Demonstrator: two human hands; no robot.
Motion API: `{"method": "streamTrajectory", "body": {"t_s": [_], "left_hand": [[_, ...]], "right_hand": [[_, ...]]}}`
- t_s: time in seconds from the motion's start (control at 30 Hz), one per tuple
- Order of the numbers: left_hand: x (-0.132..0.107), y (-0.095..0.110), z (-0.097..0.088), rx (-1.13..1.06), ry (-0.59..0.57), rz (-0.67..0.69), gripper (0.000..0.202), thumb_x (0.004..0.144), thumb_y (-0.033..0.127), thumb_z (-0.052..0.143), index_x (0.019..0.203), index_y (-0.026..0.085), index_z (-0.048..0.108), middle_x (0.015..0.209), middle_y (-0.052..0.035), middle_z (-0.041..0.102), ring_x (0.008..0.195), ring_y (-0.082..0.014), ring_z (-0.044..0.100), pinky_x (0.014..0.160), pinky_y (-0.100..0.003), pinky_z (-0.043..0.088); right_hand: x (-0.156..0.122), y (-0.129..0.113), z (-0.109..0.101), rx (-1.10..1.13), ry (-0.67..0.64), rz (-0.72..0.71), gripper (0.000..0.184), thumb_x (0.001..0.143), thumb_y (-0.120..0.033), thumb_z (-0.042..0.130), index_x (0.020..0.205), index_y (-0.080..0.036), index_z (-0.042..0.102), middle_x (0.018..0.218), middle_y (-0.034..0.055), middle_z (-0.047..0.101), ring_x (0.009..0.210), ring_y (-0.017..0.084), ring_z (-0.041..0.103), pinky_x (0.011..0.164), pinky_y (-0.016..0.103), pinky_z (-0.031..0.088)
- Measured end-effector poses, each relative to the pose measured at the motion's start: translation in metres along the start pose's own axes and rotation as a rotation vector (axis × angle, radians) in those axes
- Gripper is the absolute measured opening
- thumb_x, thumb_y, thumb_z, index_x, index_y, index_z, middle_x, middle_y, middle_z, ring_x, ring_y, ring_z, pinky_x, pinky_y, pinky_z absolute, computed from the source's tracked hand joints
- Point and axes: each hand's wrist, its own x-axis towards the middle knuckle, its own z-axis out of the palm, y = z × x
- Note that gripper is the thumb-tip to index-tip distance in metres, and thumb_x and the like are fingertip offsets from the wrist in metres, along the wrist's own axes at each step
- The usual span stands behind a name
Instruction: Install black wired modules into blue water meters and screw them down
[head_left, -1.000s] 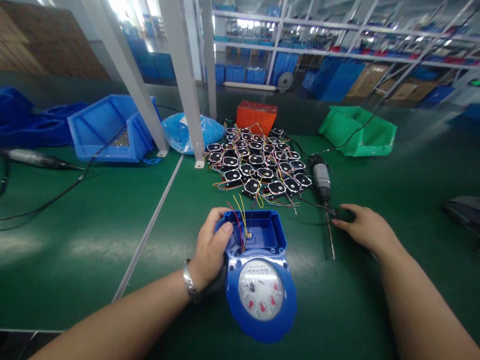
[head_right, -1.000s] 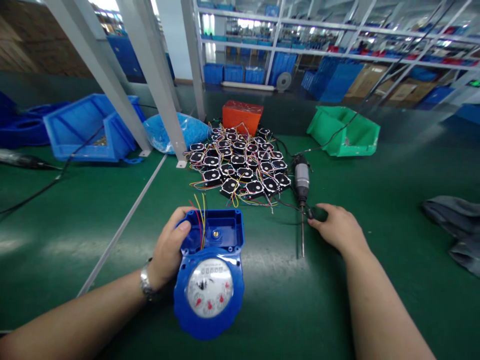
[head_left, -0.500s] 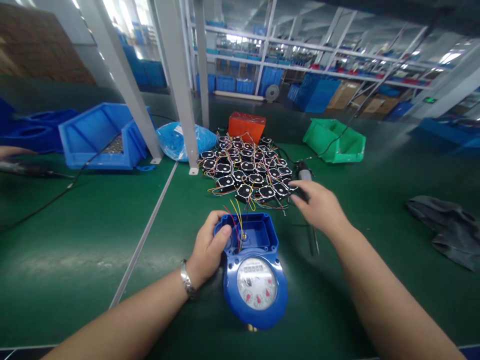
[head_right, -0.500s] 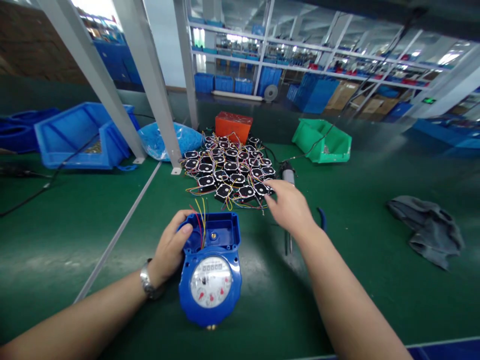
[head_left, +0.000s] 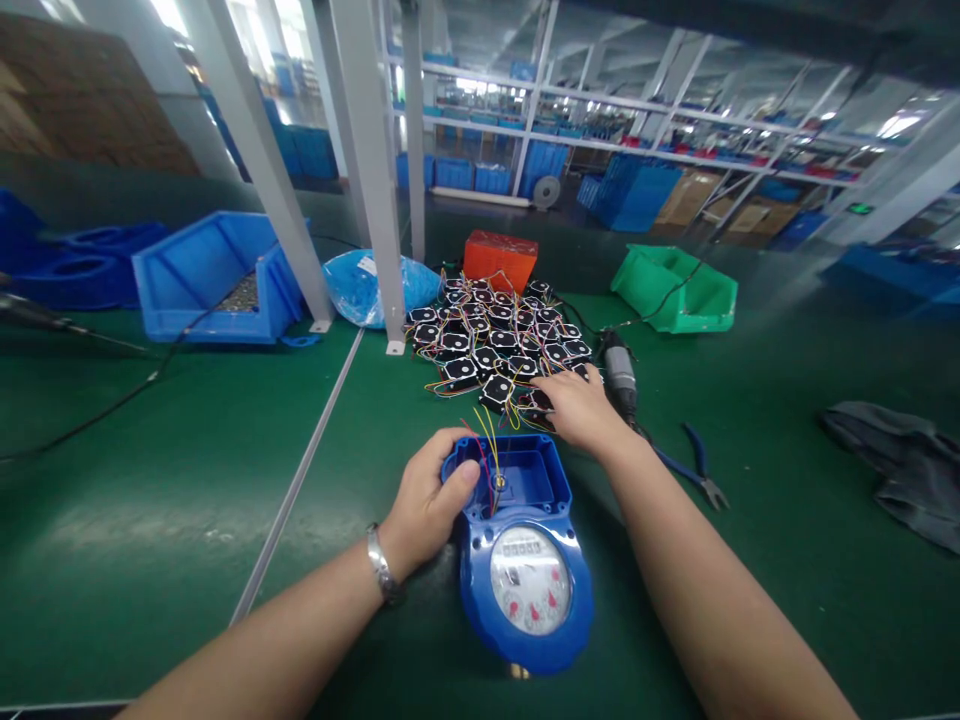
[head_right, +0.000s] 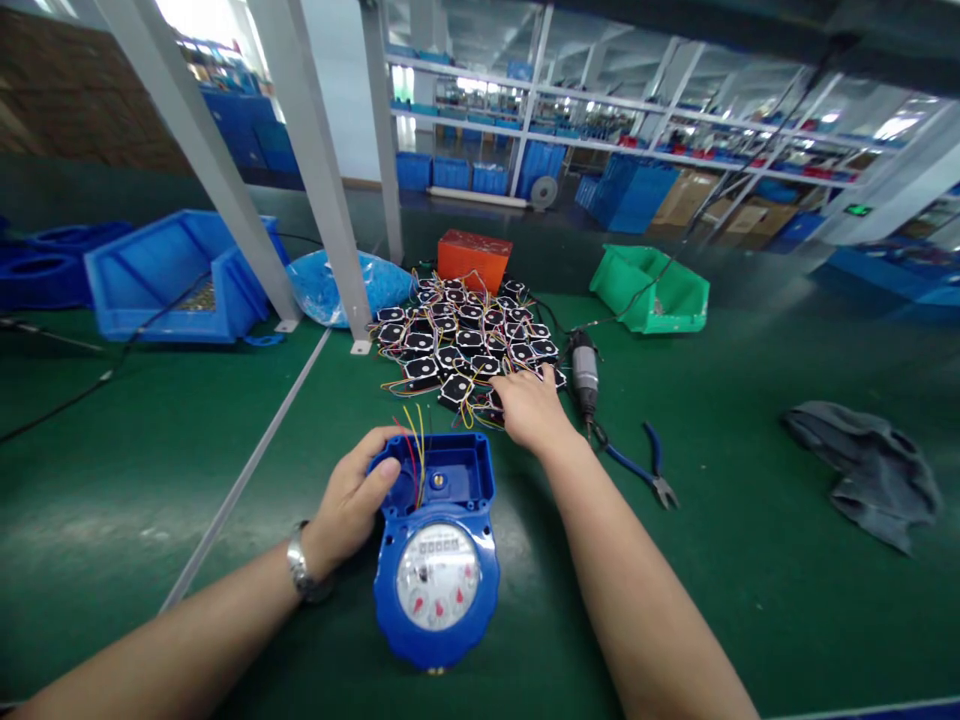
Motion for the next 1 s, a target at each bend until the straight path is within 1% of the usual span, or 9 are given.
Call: {"method": "streamTrajectory", "body": {"t_s": [0.2, 0.33, 0.43, 0.5, 0.57, 0.73, 0.87, 0.93, 1.0], "left_hand": [[0.001, 0.002, -0.002, 0.0, -0.016, 0.05, 0.035, 0.083, 0.044, 0.04, 0.097, 0.014, 0.052, 0.089, -0.0054, 0.055, 0.082, -0.0174, 0.052, 0.073, -0.028, 0.04], [0.004, 0.0, -0.003, -0.064, 0.018, 0.04, 0.044, 0.084, 0.05, 0.035, 0.097, 0.014, 0.055, 0.094, -0.0072, 0.057, 0.089, -0.019, 0.053, 0.08, -0.031, 0.039], [0.009, -0.005, -0.002, -0.249, 0.11, -0.135, 0.049, 0.085, 0.053, 0.029, 0.095, 0.014, 0.057, 0.096, -0.0085, 0.059, 0.092, -0.0199, 0.054, 0.083, -0.033, 0.04], [0.013, -0.009, -0.002, -0.372, 0.16, -0.268, 0.046, 0.084, 0.053, 0.032, 0.094, 0.014, 0.057, 0.094, -0.0085, 0.061, 0.09, -0.0197, 0.056, 0.08, -0.033, 0.042], [0.017, -0.011, -0.003, -0.409, 0.186, -0.316, 0.043, 0.081, 0.052, 0.04, 0.092, 0.014, 0.057, 0.093, -0.0076, 0.061, 0.087, -0.0192, 0.056, 0.077, -0.031, 0.044], [0.018, -0.013, -0.007, -0.295, 0.2, -0.276, 0.038, 0.079, 0.048, 0.046, 0.092, 0.015, 0.059, 0.091, -0.0059, 0.062, 0.085, -0.0175, 0.057, 0.075, -0.028, 0.044], [0.021, -0.013, -0.012, -0.223, 0.26, -0.177, 0.032, 0.077, 0.043, 0.054, 0.091, 0.016, 0.062, 0.09, -0.0047, 0.063, 0.083, -0.0162, 0.057, 0.076, -0.028, 0.043], [0.028, -0.007, -0.016, -0.241, 0.305, -0.106, 0.03, 0.075, 0.04, 0.057, 0.092, 0.016, 0.062, 0.093, -0.0053, 0.063, 0.086, -0.0165, 0.056, 0.078, -0.029, 0.043], [0.038, 0.007, -0.02, -0.268, 0.27, -0.051, 0.033, 0.073, 0.039, 0.06, 0.097, 0.016, 0.061, 0.099, -0.007, 0.062, 0.092, -0.0181, 0.056, 0.08, -0.03, 0.044]], "right_hand": [[0.001, 0.011, 0.006, 0.063, 0.031, 0.047, 0.026, 0.068, -0.019, 0.06, 0.094, -0.018, 0.058, 0.097, 0.0051, 0.06, 0.098, 0.025, 0.05, 0.093, 0.047, 0.024], [-0.002, 0.009, -0.005, 0.109, 0.12, 0.092, 0.024, 0.069, -0.024, 0.062, 0.092, -0.019, 0.059, 0.093, 0.0037, 0.06, 0.094, 0.024, 0.053, 0.091, 0.044, 0.029], [-0.006, 0.0, -0.02, 0.179, 0.255, 0.118, 0.026, 0.071, -0.024, 0.06, 0.096, -0.017, 0.058, 0.098, 0.0048, 0.058, 0.094, 0.021, 0.053, 0.085, 0.035, 0.038], [-0.009, -0.007, -0.028, 0.234, 0.389, 0.135, 0.025, 0.07, -0.022, 0.061, 0.094, -0.016, 0.059, 0.097, 0.0055, 0.057, 0.093, 0.019, 0.053, 0.081, 0.031, 0.041], [-0.011, -0.011, -0.032, 0.26, 0.481, 0.147, 0.023, 0.07, -0.022, 0.061, 0.092, -0.016, 0.06, 0.095, 0.0058, 0.057, 0.091, 0.019, 0.053, 0.081, 0.031, 0.042], [-0.012, -0.008, -0.038, 0.371, 0.542, 0.172, 0.022, 0.065, -0.018, 0.065, 0.086, -0.014, 0.061, 0.09, 0.0055, 0.058, 0.086, 0.018, 0.054, 0.078, 0.031, 0.043], [-0.017, -0.014, -0.047, 0.567, 0.638, 0.11, 0.018, 0.062, -0.018, 0.066, 0.079, -0.014, 0.059, 0.085, 0.0027, 0.059, 0.08, 0.015, 0.054, 0.074, 0.029, 0.043], [-0.021, -0.023, -0.052, 0.637, 0.676, 0.049, 0.017, 0.063, -0.018, 0.066, 0.077, -0.015, 0.058, 0.087, 0.002, 0.059, 0.082, 0.014, 0.054, 0.076, 0.029, 0.042], [-0.027, -0.032, -0.057, 0.668, 0.705, -0.011, 0.016, 0.064, -0.019, 0.066, 0.077, -0.014, 0.057, 0.088, 0.0018, 0.059, 0.086, 0.014, 0.055, 0.08, 0.029, 0.042]]}}
